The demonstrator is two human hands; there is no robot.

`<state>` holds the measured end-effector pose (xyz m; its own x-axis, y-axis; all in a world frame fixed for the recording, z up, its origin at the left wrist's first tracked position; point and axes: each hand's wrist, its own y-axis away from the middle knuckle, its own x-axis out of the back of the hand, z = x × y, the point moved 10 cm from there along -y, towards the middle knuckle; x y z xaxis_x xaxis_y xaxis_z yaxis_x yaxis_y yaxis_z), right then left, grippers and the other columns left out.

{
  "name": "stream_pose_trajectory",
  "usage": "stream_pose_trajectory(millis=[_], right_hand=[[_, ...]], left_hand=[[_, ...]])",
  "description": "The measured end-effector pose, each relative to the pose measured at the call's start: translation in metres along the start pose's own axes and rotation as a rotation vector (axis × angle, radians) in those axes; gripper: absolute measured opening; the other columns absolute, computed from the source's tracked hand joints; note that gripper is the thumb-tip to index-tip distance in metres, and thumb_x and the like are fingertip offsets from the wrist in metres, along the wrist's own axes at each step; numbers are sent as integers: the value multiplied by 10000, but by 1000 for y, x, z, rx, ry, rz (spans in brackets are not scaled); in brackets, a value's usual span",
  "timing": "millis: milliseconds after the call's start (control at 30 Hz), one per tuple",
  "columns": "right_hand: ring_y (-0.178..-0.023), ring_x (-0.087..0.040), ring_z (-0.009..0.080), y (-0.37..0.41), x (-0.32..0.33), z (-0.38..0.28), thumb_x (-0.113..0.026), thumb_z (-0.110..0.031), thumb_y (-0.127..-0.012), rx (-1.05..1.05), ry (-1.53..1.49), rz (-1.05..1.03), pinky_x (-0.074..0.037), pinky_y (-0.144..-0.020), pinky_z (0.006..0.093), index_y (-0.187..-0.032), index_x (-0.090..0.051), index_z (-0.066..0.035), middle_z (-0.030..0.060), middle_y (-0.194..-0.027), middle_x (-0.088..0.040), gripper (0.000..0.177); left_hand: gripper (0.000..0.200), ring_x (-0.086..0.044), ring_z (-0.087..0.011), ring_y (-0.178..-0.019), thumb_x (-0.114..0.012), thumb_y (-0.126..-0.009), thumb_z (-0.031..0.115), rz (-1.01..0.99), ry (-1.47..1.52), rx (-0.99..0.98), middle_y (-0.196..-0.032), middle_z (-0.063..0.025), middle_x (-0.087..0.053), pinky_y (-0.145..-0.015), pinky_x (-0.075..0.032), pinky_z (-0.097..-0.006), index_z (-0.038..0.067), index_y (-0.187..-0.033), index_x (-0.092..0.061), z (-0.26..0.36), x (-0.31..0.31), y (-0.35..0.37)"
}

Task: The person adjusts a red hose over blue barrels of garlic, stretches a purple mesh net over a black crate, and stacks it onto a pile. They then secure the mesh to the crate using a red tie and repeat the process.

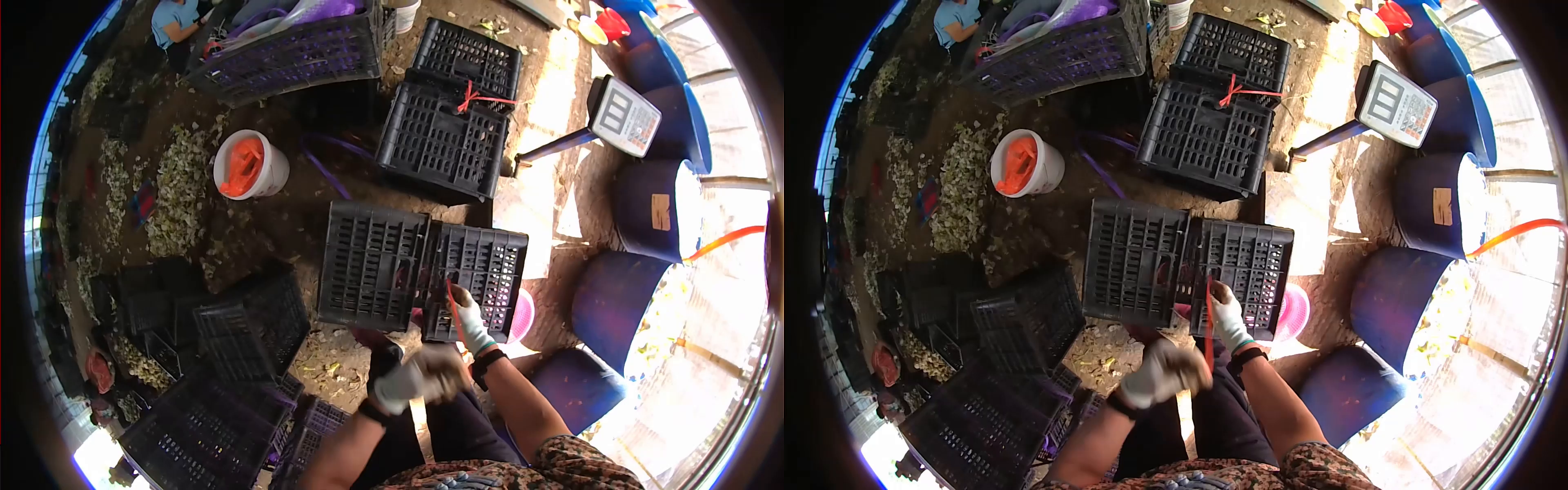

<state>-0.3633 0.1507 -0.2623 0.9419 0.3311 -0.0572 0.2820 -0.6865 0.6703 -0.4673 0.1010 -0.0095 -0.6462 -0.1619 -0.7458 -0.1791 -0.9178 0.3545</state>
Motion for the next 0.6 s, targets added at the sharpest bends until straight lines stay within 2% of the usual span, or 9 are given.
stream_pose_trajectory(millis=[100, 167, 233, 300, 433, 500, 533, 567, 600], right_hand=[[-710, -478, 64, 0, 23, -7, -562, -2, -855, 80, 168, 74, -396, -587, 213, -1280, -486, -38, 16, -923, -584, 433], [-738, -511, 91, 21, 22, -41, -601, -23, -828, -11, 88, 115, -429, -631, 232, -1298, -453, -34, 37, -901, -588, 493], [-778, -549, 124, 28, 29, -74, -622, -21, -807, 248, 597, 272, -461, -696, 268, -1288, -458, -17, 63, -915, -605, 508], [-925, -613, 177, 26, 16, -78, -628, -44, -824, 173, 369, 139, -484, -812, 265, -1253, -481, 7, 94, -1061, -634, 456], [-557, -537, 117, 24, -43, -49, -655, -109, -844, -176, 64, -138, -437, -472, 281, -1000, -618, -17, 24, -747, -615, 185], [-711, -559, 130, -26, -56, 7, -706, -138, -813, -6, 71, -134, -471, -630, 268, -1092, -577, -3, 66, -905, -639, 336], [-634, -518, 129, -32, -70, -8, -713, -146, -806, 31, 183, -121, -447, -560, 292, -1100, -570, -18, 45, -835, -616, 351], [-557, -476, 127, -34, -80, -19, -720, -154, -799, 60, 291, -91, -423, -490, 316, -1107, -562, -34, 24, -765, -592, 366], [-678, -525, 140, -36, -78, -16, -744, -166, -778, -7, 297, -19, -450, -594, 303, -1162, -534, -5, 42, -855, -615, 466]], left_hand=[[237, -603, -72, -685, -533, -811, -144, -297, -171, 13, -777, -31, -650, -588, -480, -209, -10, -974, -640, 10, -76, 30], [110, -588, -79, -659, -600, -869, -40, -96, -63, 137, -803, -29, -640, -582, -477, -210, -18, -971, -635, -11, -55, 41], [120, -585, -80, -673, -582, -876, -52, 0, 15, 53, -825, -36, -634, -598, -480, -211, -25, -982, -633, -10, -32, 51], [116, -576, -70, -736, -591, -880, -44, 175, -319, -135, -831, -31, -625, -675, -476, -197, -15, -982, -636, 12, -10, 61], [93, -562, -47, -696, -650, -870, 53, 401, -369, -132, -773, 8, -608, -628, -460, -190, 9, -952, -653, 42, 11, 104], [131, -563, -55, -705, -660, -876, 90, 470, -274, -135, -778, -2, -614, -661, -465, -209, 0, -971, -649, 53, 16, 129], [154, -573, -61, -736, -659, -881, 110, 516, -156, -139, -772, -4, -617, -685, -469, -217, -6, -983, -653, 55, 17, 141], [126, -587, -94, -852, -641, -877, 49, 571, -83, -226, -912, -56, -632, -748, -474, -233, -10, -987, -658, 59, 22, 153], [271, -561, -221, -994, -677, -824, 34, 544, -98, -299, -1091, -160, -561, -836, -465, -337, -14, -1082, -613, 55, 25, 161]])
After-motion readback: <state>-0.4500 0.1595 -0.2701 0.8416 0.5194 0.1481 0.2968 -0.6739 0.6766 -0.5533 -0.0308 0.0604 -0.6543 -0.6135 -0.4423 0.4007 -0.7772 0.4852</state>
